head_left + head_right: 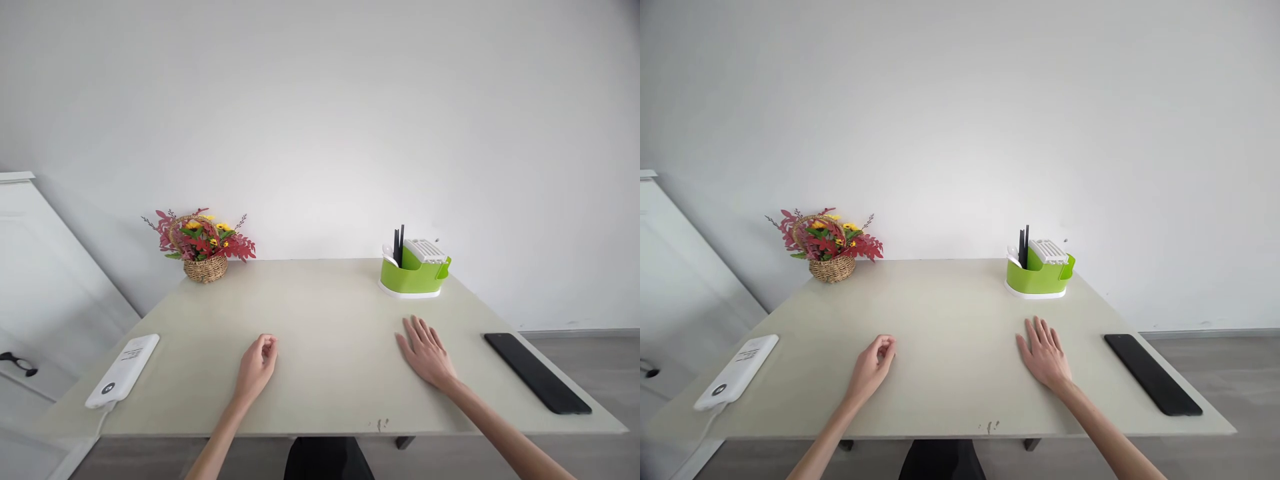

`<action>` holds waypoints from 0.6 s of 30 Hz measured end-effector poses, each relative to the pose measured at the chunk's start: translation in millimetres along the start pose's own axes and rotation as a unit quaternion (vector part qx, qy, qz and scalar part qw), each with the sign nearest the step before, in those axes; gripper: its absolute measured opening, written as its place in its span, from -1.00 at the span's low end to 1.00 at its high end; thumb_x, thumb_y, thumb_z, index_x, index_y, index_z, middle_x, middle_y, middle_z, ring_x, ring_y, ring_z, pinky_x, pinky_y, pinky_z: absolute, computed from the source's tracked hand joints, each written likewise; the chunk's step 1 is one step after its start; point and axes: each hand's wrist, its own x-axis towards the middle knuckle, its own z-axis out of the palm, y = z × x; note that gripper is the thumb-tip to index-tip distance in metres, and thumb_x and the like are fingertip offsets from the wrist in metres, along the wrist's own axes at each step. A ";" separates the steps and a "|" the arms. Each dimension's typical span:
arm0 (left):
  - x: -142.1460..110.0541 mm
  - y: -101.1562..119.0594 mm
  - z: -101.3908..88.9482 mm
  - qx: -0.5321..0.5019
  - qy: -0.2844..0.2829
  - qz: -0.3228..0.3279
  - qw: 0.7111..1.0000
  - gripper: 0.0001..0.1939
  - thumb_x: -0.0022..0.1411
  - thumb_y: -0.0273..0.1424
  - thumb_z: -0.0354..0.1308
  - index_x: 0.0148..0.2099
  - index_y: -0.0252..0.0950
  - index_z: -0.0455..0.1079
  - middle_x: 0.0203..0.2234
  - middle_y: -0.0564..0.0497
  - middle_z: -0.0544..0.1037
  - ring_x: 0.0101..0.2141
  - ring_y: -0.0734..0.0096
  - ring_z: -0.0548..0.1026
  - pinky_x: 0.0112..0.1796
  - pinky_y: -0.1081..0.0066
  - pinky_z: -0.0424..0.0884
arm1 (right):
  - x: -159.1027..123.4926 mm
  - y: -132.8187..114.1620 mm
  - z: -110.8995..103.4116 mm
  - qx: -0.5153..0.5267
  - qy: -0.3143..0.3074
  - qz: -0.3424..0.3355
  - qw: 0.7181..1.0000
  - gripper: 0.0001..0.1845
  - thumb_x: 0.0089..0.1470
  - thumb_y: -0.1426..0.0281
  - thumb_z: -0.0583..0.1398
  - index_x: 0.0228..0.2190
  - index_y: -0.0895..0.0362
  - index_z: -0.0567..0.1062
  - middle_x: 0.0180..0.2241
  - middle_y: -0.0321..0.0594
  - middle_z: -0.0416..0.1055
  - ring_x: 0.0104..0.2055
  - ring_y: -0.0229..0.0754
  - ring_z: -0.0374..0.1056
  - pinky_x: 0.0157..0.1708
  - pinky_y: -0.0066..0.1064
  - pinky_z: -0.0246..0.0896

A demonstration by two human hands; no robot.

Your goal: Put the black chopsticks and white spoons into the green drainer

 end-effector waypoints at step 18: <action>-27.0 13.4 -5.2 -0.018 -0.031 -0.041 0.999 -0.66 0.44 -0.06 -0.02 -0.05 -0.18 0.40 -0.28 -0.03 0.62 -0.27 0.26 0.59 -0.28 0.38 0.46 | 0.8 3.7 5.5 -0.025 -0.014 0.005 1.000 -0.14 0.36 -0.06 -0.22 0.44 0.19 0.12 0.50 -0.12 -0.10 0.54 -0.04 -0.26 0.48 -0.08 -0.39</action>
